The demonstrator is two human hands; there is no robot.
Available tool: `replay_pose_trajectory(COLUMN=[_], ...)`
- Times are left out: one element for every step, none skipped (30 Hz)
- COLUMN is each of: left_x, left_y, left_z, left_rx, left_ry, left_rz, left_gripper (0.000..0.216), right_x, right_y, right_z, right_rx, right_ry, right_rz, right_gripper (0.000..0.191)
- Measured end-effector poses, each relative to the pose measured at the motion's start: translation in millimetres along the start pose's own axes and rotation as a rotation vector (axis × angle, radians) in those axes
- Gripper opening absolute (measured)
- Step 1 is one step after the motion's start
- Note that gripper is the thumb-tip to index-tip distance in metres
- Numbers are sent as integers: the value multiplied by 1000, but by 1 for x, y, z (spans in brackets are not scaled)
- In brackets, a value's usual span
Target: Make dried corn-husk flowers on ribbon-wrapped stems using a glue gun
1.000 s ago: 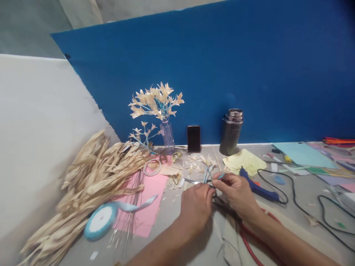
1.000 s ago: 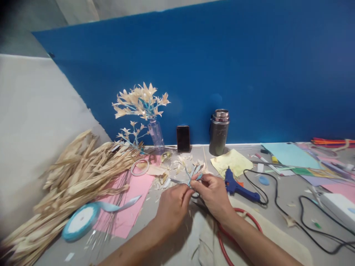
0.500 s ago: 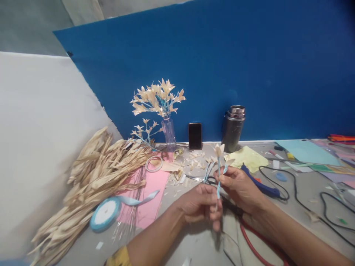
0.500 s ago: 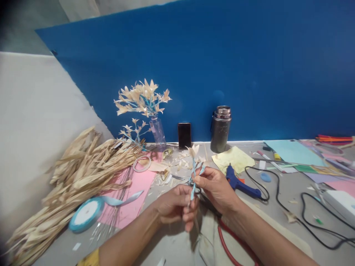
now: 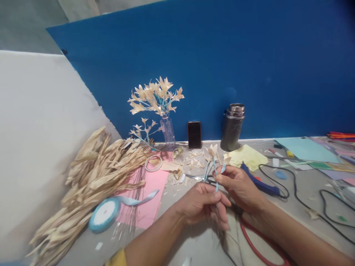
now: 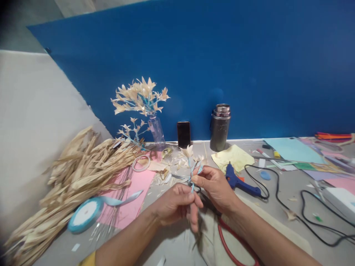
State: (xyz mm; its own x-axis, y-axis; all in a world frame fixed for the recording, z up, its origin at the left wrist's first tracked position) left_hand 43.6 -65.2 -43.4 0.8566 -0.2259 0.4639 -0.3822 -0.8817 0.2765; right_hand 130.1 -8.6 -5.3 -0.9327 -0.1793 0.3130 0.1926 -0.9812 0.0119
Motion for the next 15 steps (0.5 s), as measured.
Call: replay_pose_trajectory(left_x=[-4, -9, -13, -17, -18, -18, -18, -17, -16, -16, -16, -16, -16, -17, -18], left_y=[-2, -2, -2, -1, 0, 2, 3, 4, 5, 7, 9, 10, 11, 12, 13], left_z=[2, 2, 0, -4, -8, -12, -16, -20, -23, -28, -32, -36, -39, -41, -43], left_rx=[34, 93, 165, 237, 301, 353, 391, 416, 441, 468, 493, 513, 533, 549, 557], left_ry=[-82, -190, -311, -426, -506, -537, -521, -481, -443, -420, -416, -423, -430, -431, -426], left_rz=[-90, -204, -321, -422, -499, -548, -573, -583, -591, -603, -616, -626, -637, -647, -655], left_gripper=[42, 39, 39, 41, 42, 41, 35, 26, 20, 17, 16, 15, 17, 19, 21], right_x=[-1, -3, -6, -8, -10, -12, -14, -16, -17, -18, -18, -17, -15, -14, -13], right_y=[0, 0, 0, 0, 0, 0, 0, 0, 0, -1, -2, -2, -3, -4, -4], right_z=[0, 1, 2, 3, 4, 5, 5, 5, 4, 3, 2, 1, -1, -3, -6], right_rx=[-25, -57, -99, -143, -183, -216, -239, -254, -260, -262, -260, -252, -235, -209, -176], right_ry=[49, 118, 199, 283, 356, 409, 438, 445, 439, 425, 404, 378, 349, 317, 283], right_rz=[-31, -67, -108, -150, -186, -218, -245, -266, -276, -273, -261, -240, -213, -192, -177], right_gripper=[29, 28, 26, 25, 24, 24, 25, 26, 27, 28, 28, 29, 30, 33, 37])
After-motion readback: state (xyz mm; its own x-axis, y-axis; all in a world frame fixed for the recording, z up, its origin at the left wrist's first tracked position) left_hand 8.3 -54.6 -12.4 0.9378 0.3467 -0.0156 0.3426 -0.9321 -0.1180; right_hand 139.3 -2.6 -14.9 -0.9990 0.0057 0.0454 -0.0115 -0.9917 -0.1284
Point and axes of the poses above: each hand's wrist, its own y-axis away from the middle knuckle, its own x-axis out of the palm, z = x × y, the point moved 7 cm from there along -y, towards the middle knuckle, and after that the axes turned 13 degrees about -z, right-handed, at the moved point
